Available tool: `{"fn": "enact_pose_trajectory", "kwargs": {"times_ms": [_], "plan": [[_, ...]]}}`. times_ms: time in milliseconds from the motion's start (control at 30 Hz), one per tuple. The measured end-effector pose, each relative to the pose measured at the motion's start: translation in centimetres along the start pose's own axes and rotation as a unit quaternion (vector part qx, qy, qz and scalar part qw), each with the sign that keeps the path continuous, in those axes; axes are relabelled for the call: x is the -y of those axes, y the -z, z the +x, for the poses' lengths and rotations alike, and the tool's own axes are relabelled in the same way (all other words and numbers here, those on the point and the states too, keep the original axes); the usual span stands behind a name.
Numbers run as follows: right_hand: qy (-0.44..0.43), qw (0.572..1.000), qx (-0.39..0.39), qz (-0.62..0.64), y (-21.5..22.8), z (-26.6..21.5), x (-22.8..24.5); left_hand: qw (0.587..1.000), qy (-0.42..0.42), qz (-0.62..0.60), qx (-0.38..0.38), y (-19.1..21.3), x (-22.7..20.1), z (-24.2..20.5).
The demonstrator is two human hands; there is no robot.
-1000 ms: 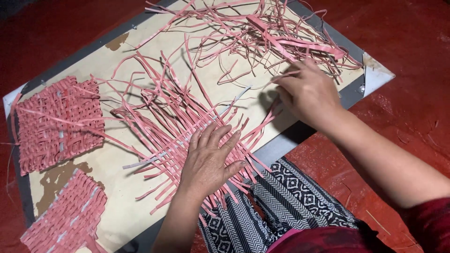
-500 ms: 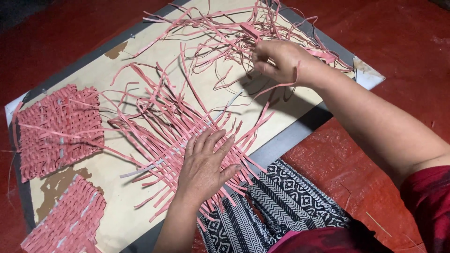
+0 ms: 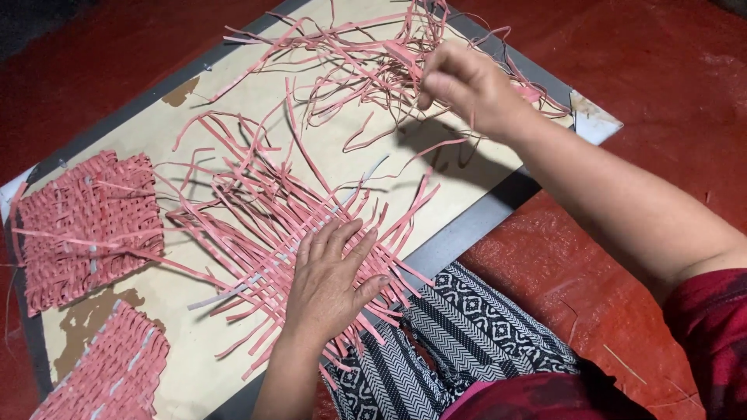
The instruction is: A person is weaving pink plastic strips together to create a flat woven piece, likely for a bag or mat.
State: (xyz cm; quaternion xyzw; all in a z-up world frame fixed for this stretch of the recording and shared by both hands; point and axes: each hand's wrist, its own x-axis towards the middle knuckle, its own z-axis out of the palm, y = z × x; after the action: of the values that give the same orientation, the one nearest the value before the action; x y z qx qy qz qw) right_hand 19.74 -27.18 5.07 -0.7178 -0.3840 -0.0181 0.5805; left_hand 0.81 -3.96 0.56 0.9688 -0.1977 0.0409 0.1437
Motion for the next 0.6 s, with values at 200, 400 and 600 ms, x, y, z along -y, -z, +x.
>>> {"fn": "enact_pose_trajectory", "kwargs": {"times_ms": [200, 400, 600], "plan": [[-0.068, 0.981, -0.089, 0.156, 5.2, 0.7, -1.2, 1.000, 0.013, 0.002, 0.006, 0.0, -0.2, 0.0], [-0.215, 0.933, -0.001, -0.288, 5.3, -2.5, 0.5, 1.000, 0.025, -0.003, 0.011, -0.1, -0.2, 0.1], [-0.069, 0.905, 0.064, -0.414, 6.1, -2.9, -0.8, 1.000, 0.021, 0.005, -0.001, -0.1, -0.3, 0.2]]}}
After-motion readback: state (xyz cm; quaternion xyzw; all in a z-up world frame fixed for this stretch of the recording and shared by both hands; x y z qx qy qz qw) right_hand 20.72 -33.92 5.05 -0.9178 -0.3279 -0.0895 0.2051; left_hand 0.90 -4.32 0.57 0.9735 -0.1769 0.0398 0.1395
